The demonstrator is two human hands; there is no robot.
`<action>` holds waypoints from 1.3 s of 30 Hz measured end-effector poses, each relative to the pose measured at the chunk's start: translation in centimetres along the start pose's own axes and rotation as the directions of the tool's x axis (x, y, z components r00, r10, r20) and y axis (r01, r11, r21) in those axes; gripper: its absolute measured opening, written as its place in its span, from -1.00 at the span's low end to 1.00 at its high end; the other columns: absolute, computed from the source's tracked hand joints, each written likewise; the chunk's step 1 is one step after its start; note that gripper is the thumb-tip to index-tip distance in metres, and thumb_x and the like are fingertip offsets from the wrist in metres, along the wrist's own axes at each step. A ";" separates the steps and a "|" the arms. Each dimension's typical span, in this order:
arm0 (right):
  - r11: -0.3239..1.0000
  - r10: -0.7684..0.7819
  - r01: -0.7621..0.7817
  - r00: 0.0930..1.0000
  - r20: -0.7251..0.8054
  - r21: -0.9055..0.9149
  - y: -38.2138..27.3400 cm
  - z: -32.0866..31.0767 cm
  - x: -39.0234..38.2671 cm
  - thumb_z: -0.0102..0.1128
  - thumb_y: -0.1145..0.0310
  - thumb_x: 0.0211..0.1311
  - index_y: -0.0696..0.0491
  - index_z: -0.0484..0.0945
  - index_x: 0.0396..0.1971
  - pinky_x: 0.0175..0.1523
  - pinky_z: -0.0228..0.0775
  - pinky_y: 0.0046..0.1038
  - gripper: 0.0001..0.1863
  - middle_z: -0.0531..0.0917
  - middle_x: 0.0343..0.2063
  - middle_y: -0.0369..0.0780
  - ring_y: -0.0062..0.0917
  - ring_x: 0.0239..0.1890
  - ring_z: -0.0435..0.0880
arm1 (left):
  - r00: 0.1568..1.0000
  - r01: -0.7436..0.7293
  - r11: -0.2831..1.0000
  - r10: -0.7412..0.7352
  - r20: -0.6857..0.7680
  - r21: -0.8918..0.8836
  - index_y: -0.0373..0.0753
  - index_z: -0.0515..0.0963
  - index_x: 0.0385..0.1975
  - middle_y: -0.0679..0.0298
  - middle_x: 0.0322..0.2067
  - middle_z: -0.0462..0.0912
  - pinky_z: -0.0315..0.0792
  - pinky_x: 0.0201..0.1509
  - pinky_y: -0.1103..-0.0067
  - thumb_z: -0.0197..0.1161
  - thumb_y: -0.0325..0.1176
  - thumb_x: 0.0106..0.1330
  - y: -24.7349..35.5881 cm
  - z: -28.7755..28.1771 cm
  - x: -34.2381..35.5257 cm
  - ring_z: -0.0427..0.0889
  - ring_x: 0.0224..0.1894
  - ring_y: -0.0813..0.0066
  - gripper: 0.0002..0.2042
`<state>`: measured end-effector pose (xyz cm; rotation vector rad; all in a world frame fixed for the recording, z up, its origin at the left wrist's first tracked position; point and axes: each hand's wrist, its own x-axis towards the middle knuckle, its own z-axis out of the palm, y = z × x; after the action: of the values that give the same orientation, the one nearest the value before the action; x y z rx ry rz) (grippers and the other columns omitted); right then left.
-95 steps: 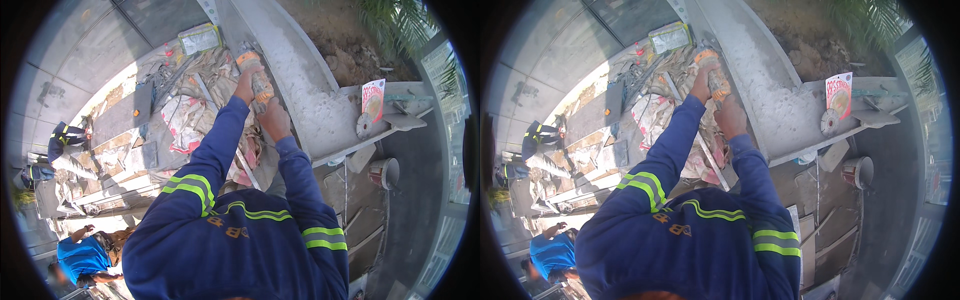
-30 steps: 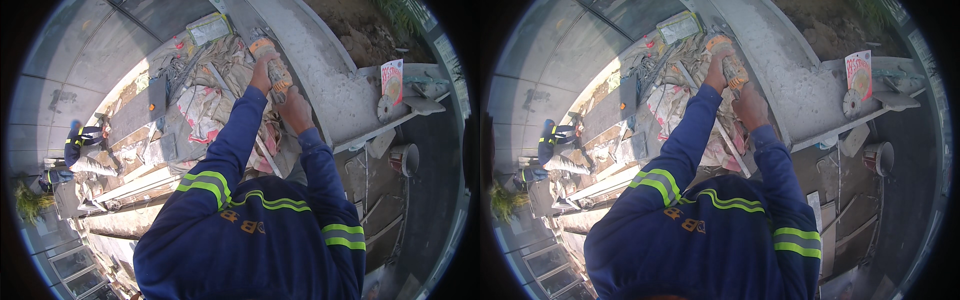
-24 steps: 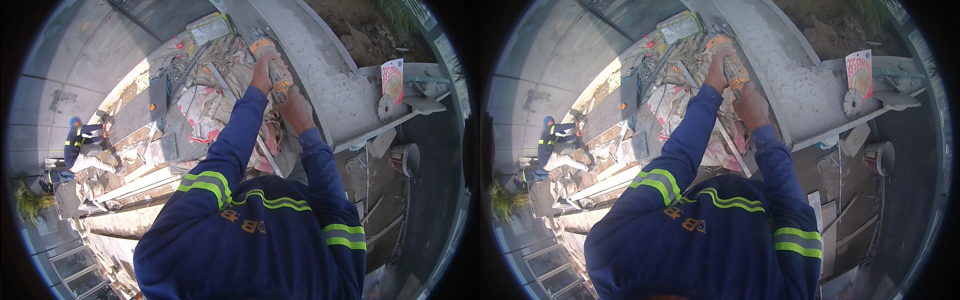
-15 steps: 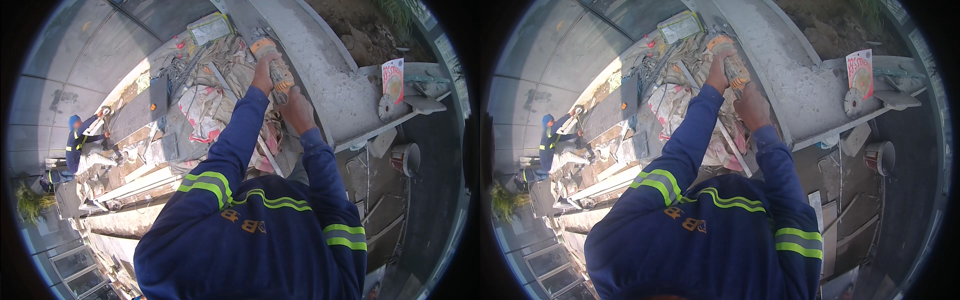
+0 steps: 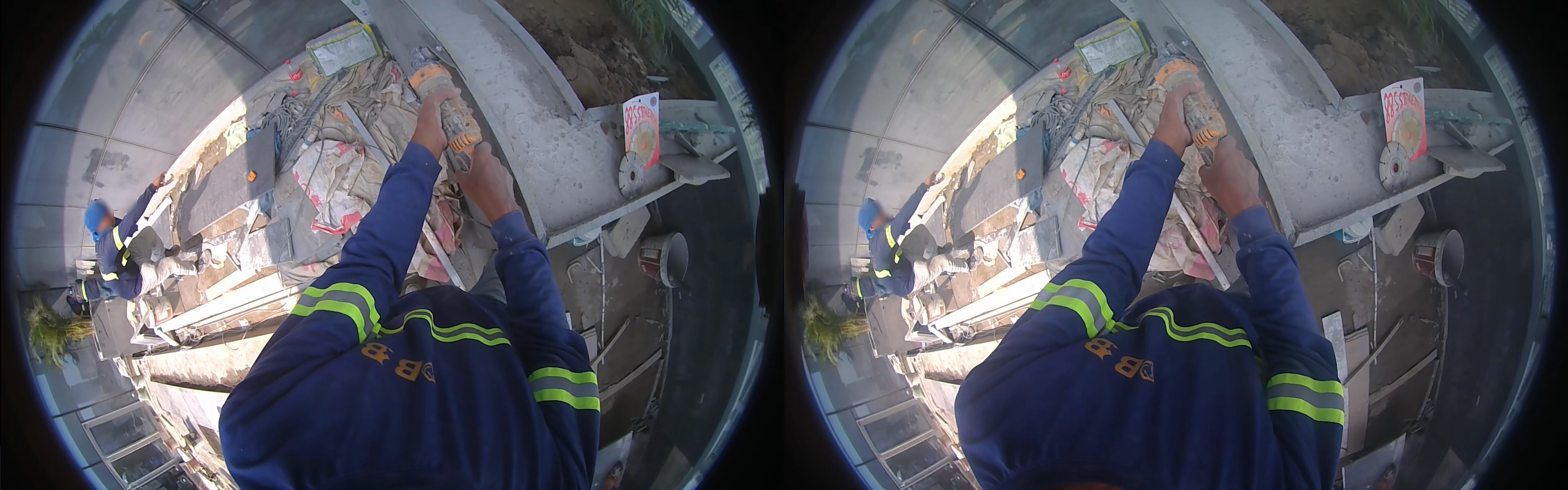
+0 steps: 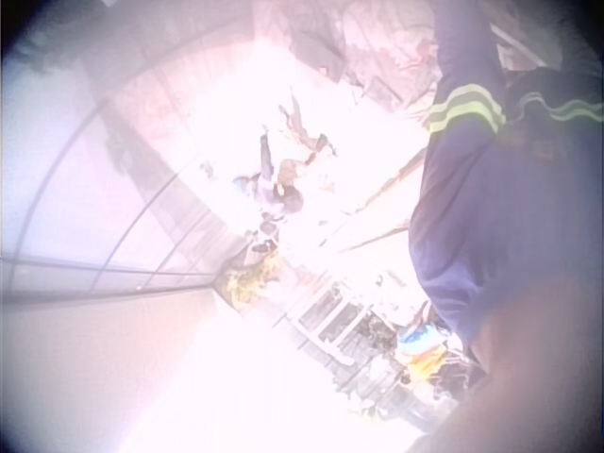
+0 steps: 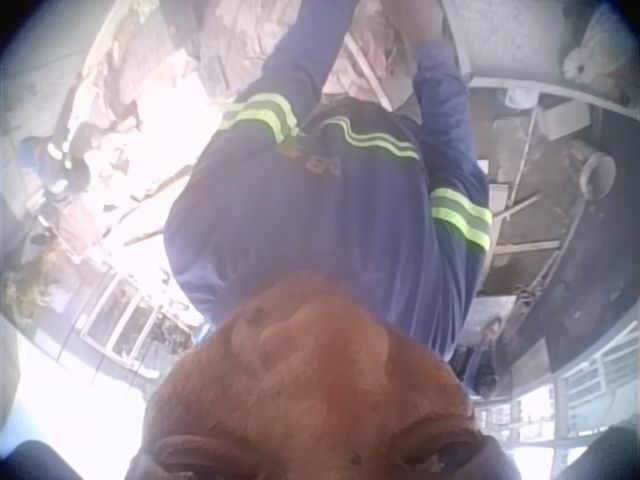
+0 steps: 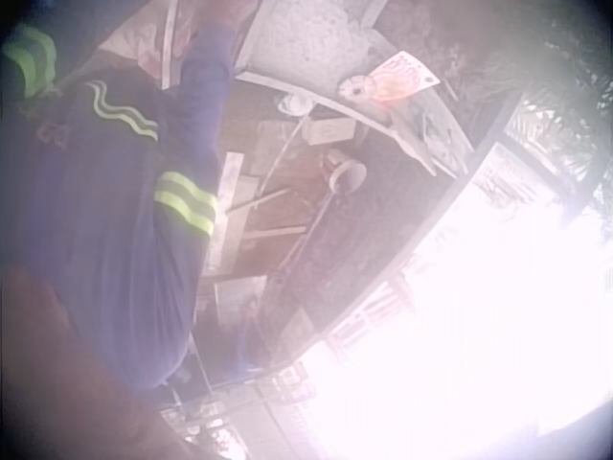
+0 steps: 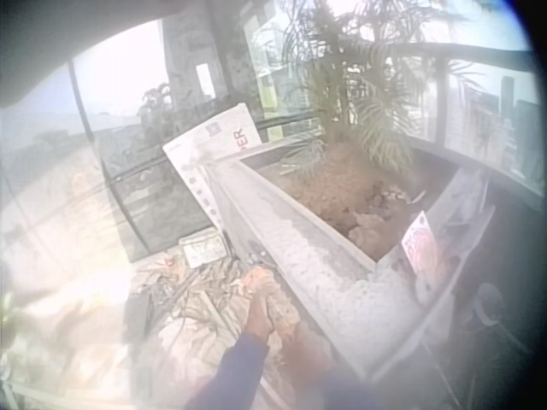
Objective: The person uses an angle grinder to smooth a concrete ledge at a construction site. The camera wearer holds the tool with both hands and moves it along the surface, generating dust. Other workers are visible nearby handling materials.
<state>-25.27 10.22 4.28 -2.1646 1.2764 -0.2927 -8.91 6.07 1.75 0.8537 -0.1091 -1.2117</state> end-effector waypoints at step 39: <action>0.999 0.039 -0.038 0.999 0.030 -0.010 -0.2 -0.6 -1.5 0.31 0.35 0.09 0.23 0.38 -0.15 -0.03 0.56 -0.04 -0.59 0.71 -0.26 0.18 0.10 -0.16 0.73 | 0.999 0.017 1.000 -0.017 0.049 -0.006 -0.20 0.50 -0.22 0.13 -0.40 0.58 0.62 -0.26 0.23 0.38 -0.29 0.15 -0.6 -0.5 -0.9 0.68 -0.35 0.14 -0.73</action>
<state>-26.21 11.30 5.06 -2.1422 1.3034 -0.2372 -9.47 7.04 1.31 0.8209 -0.1376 -1.2486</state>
